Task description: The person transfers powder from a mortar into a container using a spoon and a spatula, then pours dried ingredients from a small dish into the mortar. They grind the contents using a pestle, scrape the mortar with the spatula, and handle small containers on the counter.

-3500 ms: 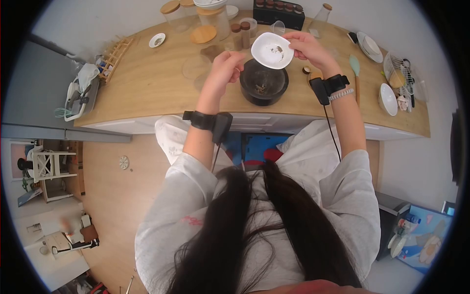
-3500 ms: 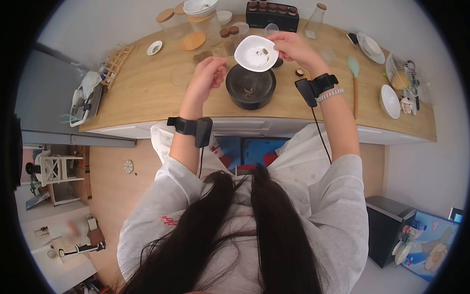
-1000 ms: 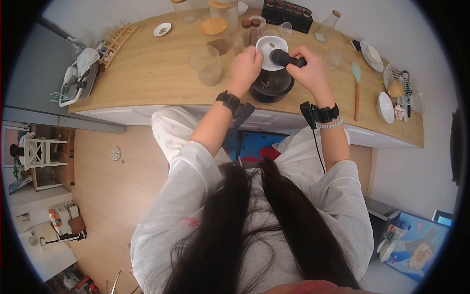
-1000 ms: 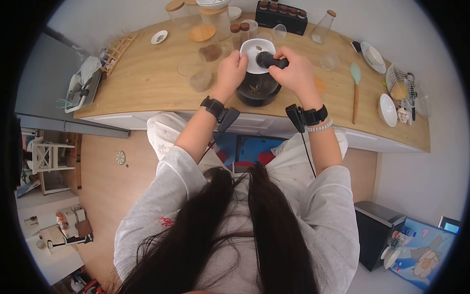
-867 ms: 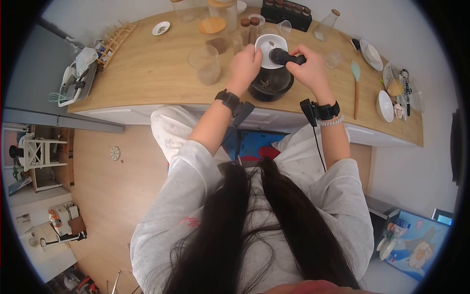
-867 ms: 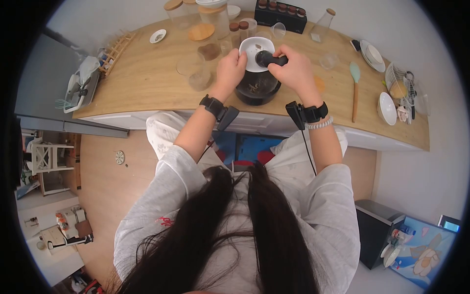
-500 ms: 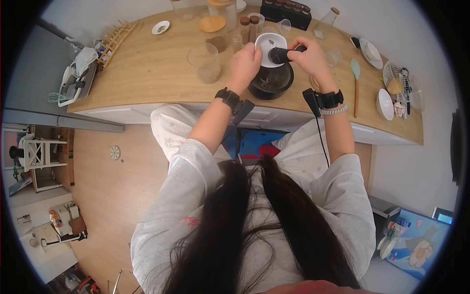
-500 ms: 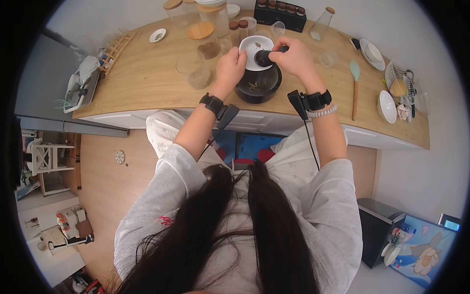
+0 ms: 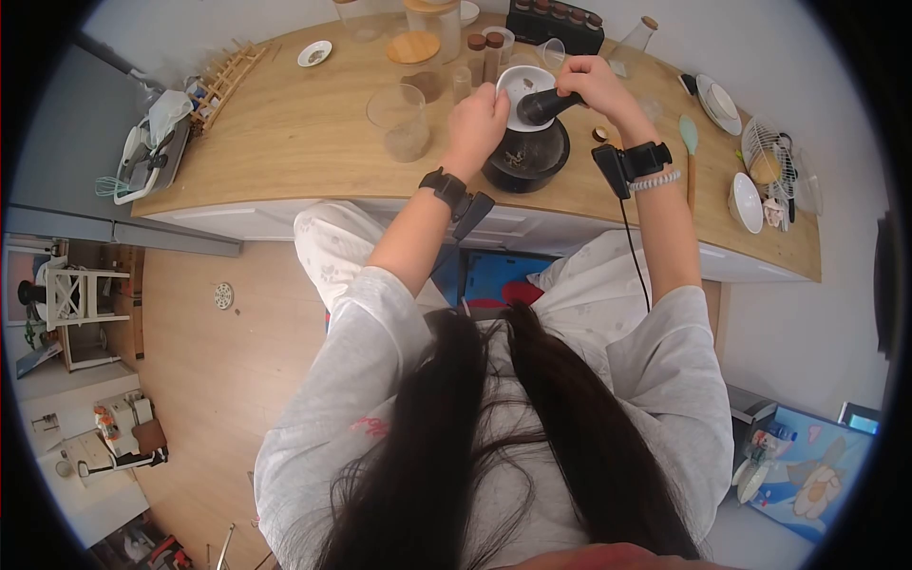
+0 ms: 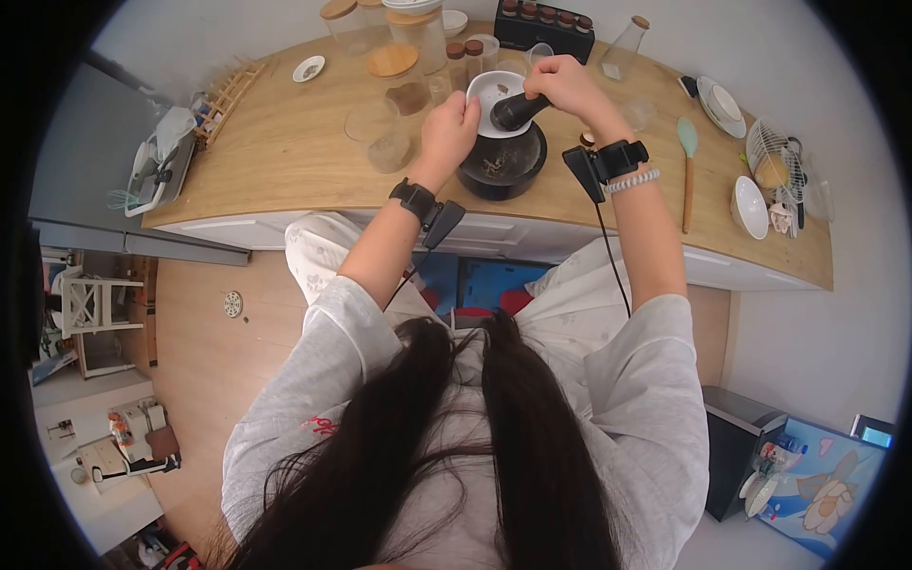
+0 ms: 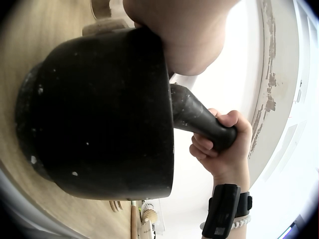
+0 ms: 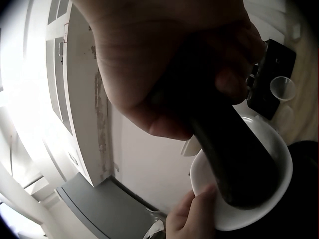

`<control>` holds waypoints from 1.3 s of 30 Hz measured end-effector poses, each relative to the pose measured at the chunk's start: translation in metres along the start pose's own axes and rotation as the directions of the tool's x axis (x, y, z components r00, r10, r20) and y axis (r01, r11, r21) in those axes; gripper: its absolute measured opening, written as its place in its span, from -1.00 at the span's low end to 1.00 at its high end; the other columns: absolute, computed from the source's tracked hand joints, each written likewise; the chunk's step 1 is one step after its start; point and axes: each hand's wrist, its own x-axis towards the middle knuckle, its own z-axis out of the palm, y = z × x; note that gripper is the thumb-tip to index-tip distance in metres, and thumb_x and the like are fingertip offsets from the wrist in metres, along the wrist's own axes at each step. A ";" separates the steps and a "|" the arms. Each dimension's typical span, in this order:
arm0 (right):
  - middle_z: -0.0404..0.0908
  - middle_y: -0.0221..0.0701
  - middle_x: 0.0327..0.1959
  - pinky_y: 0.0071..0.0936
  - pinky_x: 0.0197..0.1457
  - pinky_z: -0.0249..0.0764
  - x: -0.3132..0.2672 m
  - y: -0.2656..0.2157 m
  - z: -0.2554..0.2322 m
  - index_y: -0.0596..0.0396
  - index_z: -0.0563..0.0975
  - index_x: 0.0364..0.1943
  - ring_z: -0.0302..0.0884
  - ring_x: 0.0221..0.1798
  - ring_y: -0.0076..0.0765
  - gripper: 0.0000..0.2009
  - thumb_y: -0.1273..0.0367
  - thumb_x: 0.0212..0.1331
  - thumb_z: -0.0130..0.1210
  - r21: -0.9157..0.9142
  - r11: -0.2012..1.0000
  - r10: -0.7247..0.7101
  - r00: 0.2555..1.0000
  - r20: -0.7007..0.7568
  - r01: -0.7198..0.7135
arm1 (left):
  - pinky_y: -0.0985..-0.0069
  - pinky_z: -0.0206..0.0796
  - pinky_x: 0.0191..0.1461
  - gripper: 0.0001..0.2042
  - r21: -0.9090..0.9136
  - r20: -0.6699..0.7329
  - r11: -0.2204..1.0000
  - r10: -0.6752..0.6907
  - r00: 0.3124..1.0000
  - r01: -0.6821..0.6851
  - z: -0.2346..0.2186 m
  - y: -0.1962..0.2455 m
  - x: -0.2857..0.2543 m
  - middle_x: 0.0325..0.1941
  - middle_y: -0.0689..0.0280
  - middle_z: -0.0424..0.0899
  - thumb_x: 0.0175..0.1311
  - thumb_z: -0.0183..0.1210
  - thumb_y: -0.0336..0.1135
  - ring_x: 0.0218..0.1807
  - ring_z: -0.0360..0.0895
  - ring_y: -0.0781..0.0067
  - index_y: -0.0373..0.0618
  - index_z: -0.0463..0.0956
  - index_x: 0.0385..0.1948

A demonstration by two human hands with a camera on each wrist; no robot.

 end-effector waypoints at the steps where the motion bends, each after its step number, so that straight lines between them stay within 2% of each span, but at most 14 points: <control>1: 0.48 -0.54 -0.69 -0.60 -0.57 0.16 0.001 0.000 0.000 0.12 0.53 -0.70 0.26 -0.63 -0.65 -0.86 0.35 -0.22 0.11 -0.011 1.000 -0.014 1.000 0.010 0.014 | 0.09 0.29 -0.41 -0.74 0.001 0.001 1.000 -0.003 1.000 0.003 0.000 0.000 0.000 -0.61 0.00 0.53 0.24 -0.03 -0.19 -0.48 0.50 -0.08 -0.17 0.39 -0.55; 9: 0.47 -0.53 -0.70 -0.59 -0.54 0.20 0.006 0.000 0.003 0.12 0.50 -0.72 0.30 -0.61 -0.63 -0.85 0.34 -0.24 0.12 -0.093 0.989 -0.115 0.993 0.040 0.119 | 0.10 0.28 -0.42 -0.75 -0.004 0.010 1.000 0.003 1.000 -0.003 0.000 -0.001 0.000 -0.60 0.01 0.53 0.23 -0.02 -0.19 -0.48 0.51 -0.07 -0.17 0.38 -0.53; 11: 0.50 -0.52 -0.69 -0.60 -0.52 0.21 0.011 0.002 0.003 0.12 0.50 -0.71 0.33 -0.59 -0.63 -0.85 0.34 -0.24 0.13 -0.118 0.981 -0.145 0.985 0.091 0.155 | 0.10 0.28 -0.41 -0.75 -0.001 0.012 1.000 0.002 1.000 -0.002 -0.001 0.000 0.000 -0.60 0.01 0.53 0.23 -0.03 -0.19 -0.47 0.51 -0.07 -0.17 0.38 -0.53; 14: 0.49 -0.51 -0.64 -0.63 -0.42 0.26 0.010 -0.004 0.002 0.14 0.48 -0.67 0.38 -0.50 -0.63 -0.91 0.41 -0.19 0.06 -0.143 0.982 -0.103 0.985 0.136 0.122 | 0.10 0.28 -0.40 -0.75 0.000 0.018 1.000 -0.008 1.000 0.008 -0.002 0.002 0.000 -0.59 0.01 0.54 0.24 -0.03 -0.19 -0.46 0.51 -0.07 -0.17 0.38 -0.53; 23: 0.50 -0.50 -0.64 -0.66 -0.43 0.29 -0.008 -0.018 0.003 0.16 0.49 -0.61 0.39 -0.51 -0.65 -0.92 0.42 -0.19 0.07 -0.127 0.986 -0.073 0.965 0.250 0.108 | 0.09 0.28 -0.39 -0.74 0.003 0.018 1.000 -0.013 1.000 0.013 -0.002 0.001 0.001 -0.58 -0.01 0.53 0.24 -0.04 -0.19 -0.45 0.51 -0.08 -0.19 0.39 -0.53; 30: 0.51 -0.50 -0.63 -0.65 -0.45 0.29 -0.033 -0.021 0.008 0.17 0.49 -0.60 0.39 -0.52 -0.65 -0.92 0.44 -0.20 0.07 -0.148 0.984 -0.061 0.971 0.229 0.097 | 0.08 0.28 -0.39 -0.73 0.007 0.011 1.000 -0.022 1.000 0.022 -0.003 0.003 0.001 -0.58 -0.02 0.53 0.25 -0.05 -0.19 -0.46 0.50 -0.10 -0.19 0.39 -0.54; 32: 0.51 -0.44 -0.62 -0.59 -0.44 0.30 -0.042 -0.026 0.012 0.16 0.50 -0.58 0.42 -0.52 -0.56 -0.88 0.39 -0.21 0.10 -0.297 0.950 -0.037 0.977 0.210 0.100 | 0.08 0.29 -0.39 -0.73 0.010 0.010 1.000 -0.022 1.000 0.022 0.000 0.000 0.001 -0.58 -0.02 0.53 0.25 -0.05 -0.19 -0.46 0.50 -0.10 -0.19 0.39 -0.54; 33: 0.51 -0.44 -0.62 -0.59 -0.44 0.30 -0.049 -0.029 0.016 0.16 0.50 -0.58 0.42 -0.52 -0.56 -0.88 0.39 -0.21 0.10 -0.297 0.950 -0.036 0.977 0.209 0.099 | 0.10 0.27 -0.40 -0.72 0.005 -0.009 1.000 -0.030 1.000 0.030 0.001 -0.001 0.002 -0.59 -0.04 0.52 0.24 -0.03 -0.19 -0.46 0.49 -0.11 -0.21 0.38 -0.57; 35: 0.50 -0.38 -0.61 -0.50 -0.42 0.33 -0.061 -0.041 0.024 0.14 0.51 -0.56 0.45 -0.49 -0.43 -0.83 0.33 -0.23 0.12 -0.484 0.863 -0.085 0.986 0.142 0.144 | 0.12 0.26 -0.42 -0.71 -0.001 -0.027 0.999 -0.036 0.999 0.036 0.004 -0.002 0.002 -0.59 -0.05 0.50 0.24 -0.02 -0.19 -0.46 0.48 -0.12 -0.22 0.37 -0.59; 36: 0.50 -0.38 -0.61 -0.50 -0.42 0.33 -0.060 -0.037 0.027 0.14 0.51 -0.56 0.45 -0.49 -0.43 -0.83 0.33 -0.23 0.12 -0.484 0.863 -0.085 0.986 0.140 0.143 | 0.11 0.27 -0.40 -0.70 0.007 -0.013 0.999 -0.044 0.999 0.044 0.004 -0.002 0.002 -0.58 -0.05 0.51 0.24 -0.02 -0.19 -0.45 0.48 -0.12 -0.22 0.39 -0.59; 38: 0.57 -0.32 -0.54 -0.36 -0.39 0.37 -0.059 -0.023 0.035 0.05 0.55 -0.47 0.49 -0.45 -0.19 -0.73 0.23 -0.31 0.17 -0.572 0.818 -0.043 0.998 0.051 0.064 | 0.11 0.27 -0.39 -0.70 0.017 0.000 0.999 -0.052 0.999 0.052 0.004 -0.002 0.002 -0.58 -0.05 0.52 0.24 -0.03 -0.18 -0.44 0.49 -0.12 -0.23 0.40 -0.58; 39: 0.57 -0.32 -0.54 -0.36 -0.39 0.37 -0.059 -0.018 0.038 0.05 0.55 -0.47 0.49 -0.45 -0.19 -0.73 0.23 -0.31 0.17 -0.571 0.818 -0.046 0.998 0.051 0.066 | 0.10 0.28 -0.37 -0.69 0.042 0.011 0.998 -0.057 0.998 0.057 0.004 -0.002 0.003 -0.57 -0.05 0.52 0.24 -0.04 -0.17 -0.44 0.49 -0.12 -0.23 0.41 -0.57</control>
